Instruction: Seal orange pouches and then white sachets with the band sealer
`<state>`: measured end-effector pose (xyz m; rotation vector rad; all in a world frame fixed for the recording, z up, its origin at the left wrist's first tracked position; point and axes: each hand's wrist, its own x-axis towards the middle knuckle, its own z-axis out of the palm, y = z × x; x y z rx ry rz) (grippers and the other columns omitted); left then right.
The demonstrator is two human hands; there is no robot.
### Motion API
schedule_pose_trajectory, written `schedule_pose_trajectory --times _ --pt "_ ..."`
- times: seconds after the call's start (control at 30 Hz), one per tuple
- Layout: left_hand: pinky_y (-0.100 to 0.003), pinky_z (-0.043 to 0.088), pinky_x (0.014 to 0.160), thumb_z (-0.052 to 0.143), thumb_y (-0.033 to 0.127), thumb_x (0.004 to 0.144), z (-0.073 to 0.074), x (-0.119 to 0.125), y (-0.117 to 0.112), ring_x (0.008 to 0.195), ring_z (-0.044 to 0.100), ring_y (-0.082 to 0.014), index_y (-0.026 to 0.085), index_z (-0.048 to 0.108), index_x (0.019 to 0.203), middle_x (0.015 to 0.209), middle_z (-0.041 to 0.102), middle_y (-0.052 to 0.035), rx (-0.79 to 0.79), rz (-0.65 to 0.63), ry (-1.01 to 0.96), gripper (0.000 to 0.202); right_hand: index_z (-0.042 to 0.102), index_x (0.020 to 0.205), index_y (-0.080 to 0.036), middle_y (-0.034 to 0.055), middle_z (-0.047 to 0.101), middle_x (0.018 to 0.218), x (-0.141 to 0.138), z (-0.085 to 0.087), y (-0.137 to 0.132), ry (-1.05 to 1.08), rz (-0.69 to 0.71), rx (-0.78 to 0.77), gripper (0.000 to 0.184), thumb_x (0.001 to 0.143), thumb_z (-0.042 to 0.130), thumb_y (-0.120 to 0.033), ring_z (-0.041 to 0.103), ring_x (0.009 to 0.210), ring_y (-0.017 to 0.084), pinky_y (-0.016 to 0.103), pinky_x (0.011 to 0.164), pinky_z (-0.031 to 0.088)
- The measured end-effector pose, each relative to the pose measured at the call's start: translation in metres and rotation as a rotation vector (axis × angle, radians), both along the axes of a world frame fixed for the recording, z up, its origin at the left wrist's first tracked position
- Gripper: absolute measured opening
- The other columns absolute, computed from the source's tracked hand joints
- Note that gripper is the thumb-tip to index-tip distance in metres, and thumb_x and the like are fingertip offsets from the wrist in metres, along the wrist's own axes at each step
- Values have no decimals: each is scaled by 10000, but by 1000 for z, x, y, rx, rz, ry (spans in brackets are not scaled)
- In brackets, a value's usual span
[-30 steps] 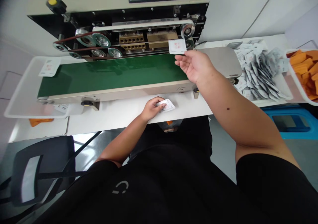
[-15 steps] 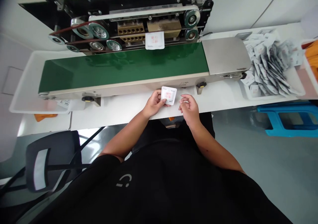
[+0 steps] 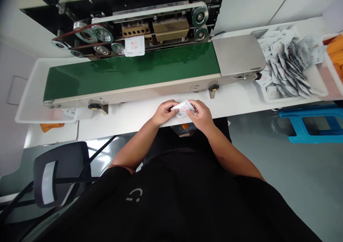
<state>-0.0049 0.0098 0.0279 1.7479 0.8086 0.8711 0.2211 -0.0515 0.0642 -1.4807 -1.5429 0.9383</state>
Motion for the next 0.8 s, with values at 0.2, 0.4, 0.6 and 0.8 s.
schedule_pose_trajectory --times 0.2,0.4,0.6,0.8 --pt "-270 471 679 666 504 968 3 1 -1 814 648 -170 187 778 1107 960 716 -92 12 -128 37 364 715 812 -193 37 646 811 26 40 24 -265 303 -231 229 892 655 -400 543 695 153 291 627 372" --pt "-262 468 665 689 505 954 -1 2 -1 771 611 -153 191 747 1134 949 701 -76 -48 -143 12 367 670 699 -181 -1 630 661 33 81 45 -434 496 -419 137 832 699 -198 460 549 104 275 551 274" --pt "-264 480 716 723 473 944 -8 3 0 756 569 -127 196 638 1256 939 633 -45 -163 -32 -187 426 641 823 -164 58 689 720 77 119 91 252 12 -325 128 857 765 -168 505 540 96 256 538 363" --pt "-258 459 676 703 470 955 -6 3 0 716 549 -118 187 655 1204 954 639 -59 -150 -39 -147 380 562 855 -155 63 685 692 88 137 142 596 -437 -178 204 982 458 -33 559 587 93 256 660 448"
